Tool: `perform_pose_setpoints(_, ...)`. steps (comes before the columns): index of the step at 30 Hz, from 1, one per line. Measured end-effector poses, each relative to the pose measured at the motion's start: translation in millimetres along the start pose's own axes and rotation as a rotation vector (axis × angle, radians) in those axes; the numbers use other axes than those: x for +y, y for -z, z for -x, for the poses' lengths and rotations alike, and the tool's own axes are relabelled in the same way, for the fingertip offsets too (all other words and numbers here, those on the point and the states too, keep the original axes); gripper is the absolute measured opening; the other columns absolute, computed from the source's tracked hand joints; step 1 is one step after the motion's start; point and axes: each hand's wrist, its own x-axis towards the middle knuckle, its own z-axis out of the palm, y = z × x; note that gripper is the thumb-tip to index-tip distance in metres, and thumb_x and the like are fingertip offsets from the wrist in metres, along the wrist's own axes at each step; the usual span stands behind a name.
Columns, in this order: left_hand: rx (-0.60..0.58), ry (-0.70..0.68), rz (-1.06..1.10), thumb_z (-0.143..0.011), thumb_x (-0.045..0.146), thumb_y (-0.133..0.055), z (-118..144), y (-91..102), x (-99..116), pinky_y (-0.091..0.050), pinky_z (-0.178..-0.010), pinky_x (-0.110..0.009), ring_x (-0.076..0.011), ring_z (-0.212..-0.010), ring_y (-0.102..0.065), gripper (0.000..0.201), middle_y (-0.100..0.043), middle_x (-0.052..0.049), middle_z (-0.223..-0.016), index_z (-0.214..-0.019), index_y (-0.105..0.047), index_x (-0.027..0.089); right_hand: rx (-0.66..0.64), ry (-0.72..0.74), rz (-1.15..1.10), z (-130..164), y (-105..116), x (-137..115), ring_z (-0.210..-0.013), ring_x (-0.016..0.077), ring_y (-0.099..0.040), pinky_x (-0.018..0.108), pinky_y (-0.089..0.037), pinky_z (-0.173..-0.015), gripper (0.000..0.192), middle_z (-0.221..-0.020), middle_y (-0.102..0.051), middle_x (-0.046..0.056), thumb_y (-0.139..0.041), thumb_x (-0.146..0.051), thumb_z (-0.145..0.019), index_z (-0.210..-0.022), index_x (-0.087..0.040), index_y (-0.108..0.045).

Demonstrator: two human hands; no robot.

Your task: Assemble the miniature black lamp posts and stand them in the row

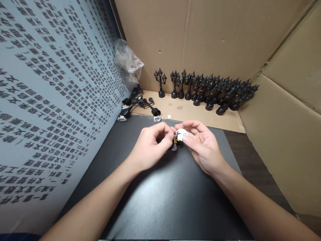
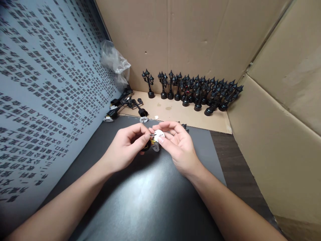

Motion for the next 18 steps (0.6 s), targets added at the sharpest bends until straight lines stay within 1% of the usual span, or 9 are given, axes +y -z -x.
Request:
perform_pose_setpoints(6,0.003,-0.014,-0.081,-0.098,0.033,-0.065,0.0,2.1,-3.4,-0.052,-0.059,-0.022,-0.0107,-0.06,-0.058,0.022,-0.069,-0.002,-0.076,-0.082,-0.063,0.017,0.017,-0.025,0.033,-1.5,2.3,0.3,-0.112,0.021,-0.072,0.042,-0.059,-0.107,0.034,-0.125,-0.077,0.005,-0.086,-0.03,-0.086,-0.116,-0.027,-0.068)
perform_pose_setpoints(11,0.005,-0.029,-0.095,-0.098,0.031,-0.064,-0.4,2.5,-4.3,-0.052,-0.061,-0.022,-0.0111,-0.062,-0.059,0.021,-0.069,-0.001,-0.075,-0.082,-0.063,0.018,0.018,-0.034,0.022,-2.2,2.6,0.1,-0.11,0.0209,-0.073,0.042,-0.059,-0.107,0.033,-0.124,-0.077,0.004,-0.086,-0.029,-0.086,-0.115,-0.027,-0.069)
perform_pose_setpoints(14,0.012,-0.039,-0.098,-0.098,0.031,-0.063,0.0,2.2,-3.2,-0.051,-0.062,-0.023,-0.011,-0.061,-0.059,0.021,-0.069,-0.001,-0.076,-0.082,-0.063,0.018,0.004,-0.021,0.014,-2.1,3.5,0.3,-0.112,0.02,-0.072,0.041,-0.058,-0.108,0.033,-0.125,-0.078,0.004,-0.086,-0.027,-0.087,-0.116,-0.028,-0.071)
perform_pose_setpoints(16,0.036,-0.077,-0.122,-0.098,0.03,-0.063,0.9,1.7,-1.5,-0.051,-0.062,-0.023,-0.0113,-0.062,-0.06,0.02,-0.07,-0.001,-0.075,-0.081,-0.063,0.018,-0.002,-0.007,0.021,-1.8,3.8,0.6,-0.116,0.0206,-0.072,0.042,-0.057,-0.111,0.034,-0.125,-0.078,0.003,-0.086,-0.026,-0.087,-0.118,-0.029,-0.071)
perform_pose_setpoints(18,0.07,-0.159,-0.184,-0.096,0.026,-0.064,2.3,1.0,0.7,-0.051,-0.064,-0.024,-0.0118,-0.063,-0.062,0.017,-0.071,0.0,-0.073,-0.081,-0.063,0.018,-0.005,0.015,0.032,-1.0,3.4,0.7,-0.119,0.022,-0.073,0.045,-0.057,-0.113,0.034,-0.125,-0.079,0.003,-0.085,-0.026,-0.087,-0.119,-0.03,-0.072)
